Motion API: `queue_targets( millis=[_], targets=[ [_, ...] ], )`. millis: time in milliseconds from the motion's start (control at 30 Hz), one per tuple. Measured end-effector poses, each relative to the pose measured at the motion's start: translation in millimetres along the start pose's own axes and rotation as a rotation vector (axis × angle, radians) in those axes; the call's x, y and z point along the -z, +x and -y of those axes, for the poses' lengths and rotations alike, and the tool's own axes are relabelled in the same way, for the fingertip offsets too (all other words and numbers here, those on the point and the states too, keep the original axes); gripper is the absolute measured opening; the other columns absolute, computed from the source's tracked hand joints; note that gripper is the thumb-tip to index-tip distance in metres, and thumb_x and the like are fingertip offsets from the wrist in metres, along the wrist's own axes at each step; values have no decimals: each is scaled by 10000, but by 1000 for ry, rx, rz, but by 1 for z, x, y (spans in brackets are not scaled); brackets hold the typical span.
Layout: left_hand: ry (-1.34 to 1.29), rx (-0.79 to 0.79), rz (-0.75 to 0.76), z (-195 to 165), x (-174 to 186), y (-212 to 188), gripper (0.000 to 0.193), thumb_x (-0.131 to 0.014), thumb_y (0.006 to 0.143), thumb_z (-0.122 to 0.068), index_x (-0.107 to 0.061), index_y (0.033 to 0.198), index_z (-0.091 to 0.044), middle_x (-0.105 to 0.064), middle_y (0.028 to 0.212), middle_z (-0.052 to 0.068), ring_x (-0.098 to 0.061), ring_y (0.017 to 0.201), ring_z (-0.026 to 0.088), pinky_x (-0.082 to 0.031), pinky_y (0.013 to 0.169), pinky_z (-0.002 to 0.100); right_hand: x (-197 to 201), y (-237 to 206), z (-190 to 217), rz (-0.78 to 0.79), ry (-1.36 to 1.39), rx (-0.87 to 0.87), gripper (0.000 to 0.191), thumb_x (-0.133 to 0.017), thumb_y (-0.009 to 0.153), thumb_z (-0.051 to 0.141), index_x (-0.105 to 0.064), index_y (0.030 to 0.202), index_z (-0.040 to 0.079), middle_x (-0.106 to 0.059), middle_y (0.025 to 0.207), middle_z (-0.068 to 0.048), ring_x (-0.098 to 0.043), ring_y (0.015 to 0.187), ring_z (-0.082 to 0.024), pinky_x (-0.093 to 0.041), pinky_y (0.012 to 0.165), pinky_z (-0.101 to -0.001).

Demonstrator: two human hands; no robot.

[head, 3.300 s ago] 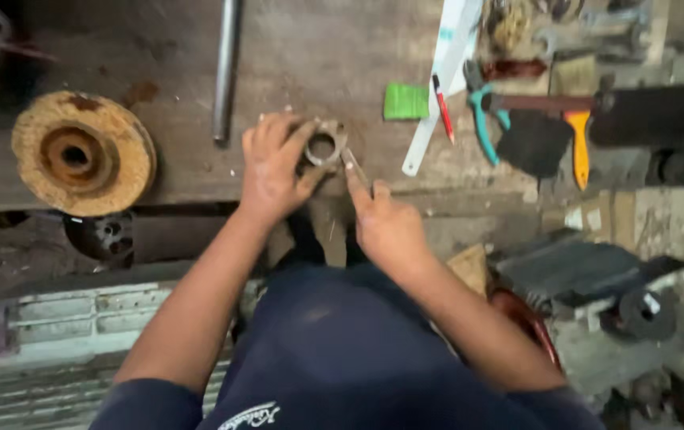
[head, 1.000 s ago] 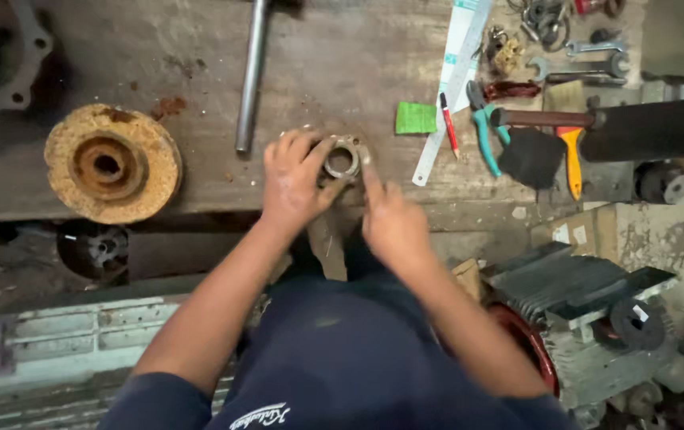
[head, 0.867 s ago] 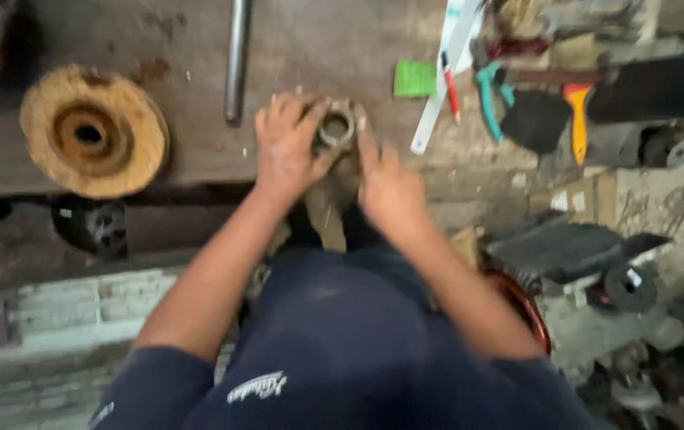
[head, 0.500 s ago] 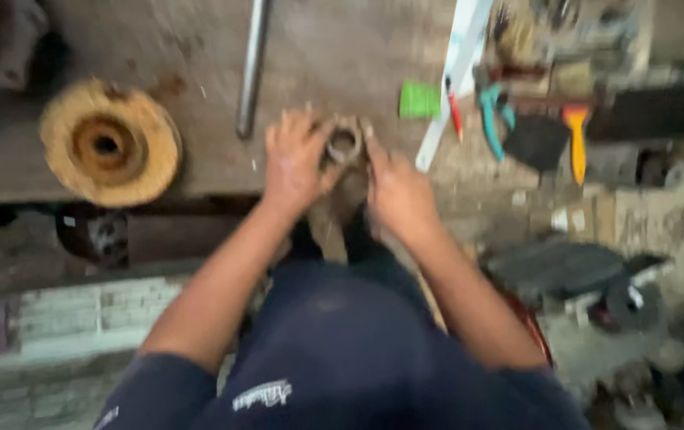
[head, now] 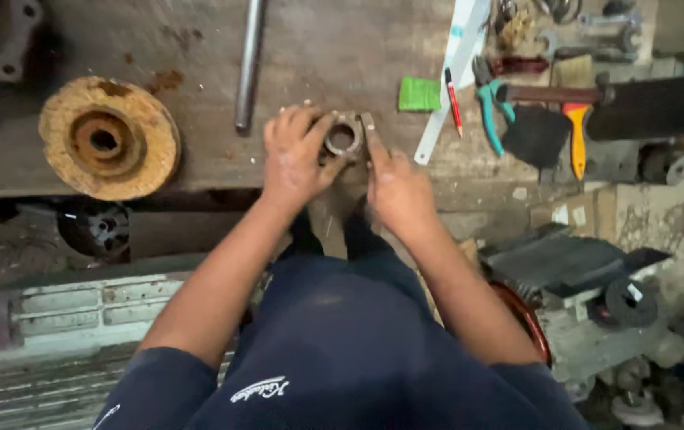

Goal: The person holds a metal flange part on a workbench and scrapes its surface with a small handheld tool, then uses a green abrasive pad to sand the part's surface and edges, repositioning the part repeatedly while working.

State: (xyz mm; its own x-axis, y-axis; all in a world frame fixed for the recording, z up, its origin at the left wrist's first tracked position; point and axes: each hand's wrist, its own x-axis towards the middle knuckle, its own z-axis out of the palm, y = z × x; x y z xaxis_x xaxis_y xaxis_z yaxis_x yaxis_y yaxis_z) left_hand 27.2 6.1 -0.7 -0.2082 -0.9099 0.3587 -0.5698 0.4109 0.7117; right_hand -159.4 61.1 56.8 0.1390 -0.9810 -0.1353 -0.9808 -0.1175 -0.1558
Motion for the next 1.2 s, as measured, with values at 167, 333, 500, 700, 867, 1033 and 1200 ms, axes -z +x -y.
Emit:
queue_targets(
  millis=[167,333,500,700,867,1033,1200],
  targets=[
    [19,-15,-22,-1,0,2,693,-915,651,-324,-683,1259,-87,-624,1258,122,-547,1245,358,-402,993,516,-2,1,-3,-10,14,15,567,-605,934,179,-492,1486,109,-656,972,-243,-673,663,-451,-546,576,-551],
    [9,-26,-35,-1,0,6,709,-902,614,-330,-686,1249,-102,-627,1246,128,-549,1238,354,-397,991,525,6,5,4,-32,-52,-4,579,-620,908,197,-492,1471,156,-663,1039,-254,-661,618,-451,-543,539,-554],
    [4,16,17,0,0,9,709,-914,672,-356,-678,1287,-94,-617,1260,117,-540,1241,358,-398,992,525,10,13,5,16,3,-29,575,-593,976,183,-449,1531,140,-640,986,-211,-659,670,-435,-546,571,-544],
    [22,13,19,3,0,12,693,-899,682,-364,-677,1284,-102,-618,1276,114,-542,1255,344,-394,1020,527,-2,9,-4,27,25,-4,599,-596,926,165,-457,1509,145,-642,1028,-214,-656,666,-442,-546,568,-544],
    [25,-4,8,5,-2,13,698,-907,680,-388,-682,1273,-97,-621,1248,110,-544,1245,346,-397,982,526,-5,10,-10,-34,44,25,587,-614,946,180,-475,1517,152,-633,1006,-221,-664,688,-444,-557,602,-542],
    [23,-4,-2,6,-5,15,737,-901,620,-382,-692,1264,-93,-634,1235,110,-543,1216,333,-396,974,525,7,18,-6,5,-32,-25,600,-649,898,219,-493,1477,183,-646,1018,-224,-669,642,-431,-551,570,-549],
    [49,42,54,6,-6,15,702,-913,660,-370,-691,1269,-101,-629,1250,107,-535,1252,333,-387,1017,529,12,17,-7,34,33,40,661,-617,896,161,-442,1532,111,-634,995,-203,-655,654,-418,-545,553,-511]
  ],
)
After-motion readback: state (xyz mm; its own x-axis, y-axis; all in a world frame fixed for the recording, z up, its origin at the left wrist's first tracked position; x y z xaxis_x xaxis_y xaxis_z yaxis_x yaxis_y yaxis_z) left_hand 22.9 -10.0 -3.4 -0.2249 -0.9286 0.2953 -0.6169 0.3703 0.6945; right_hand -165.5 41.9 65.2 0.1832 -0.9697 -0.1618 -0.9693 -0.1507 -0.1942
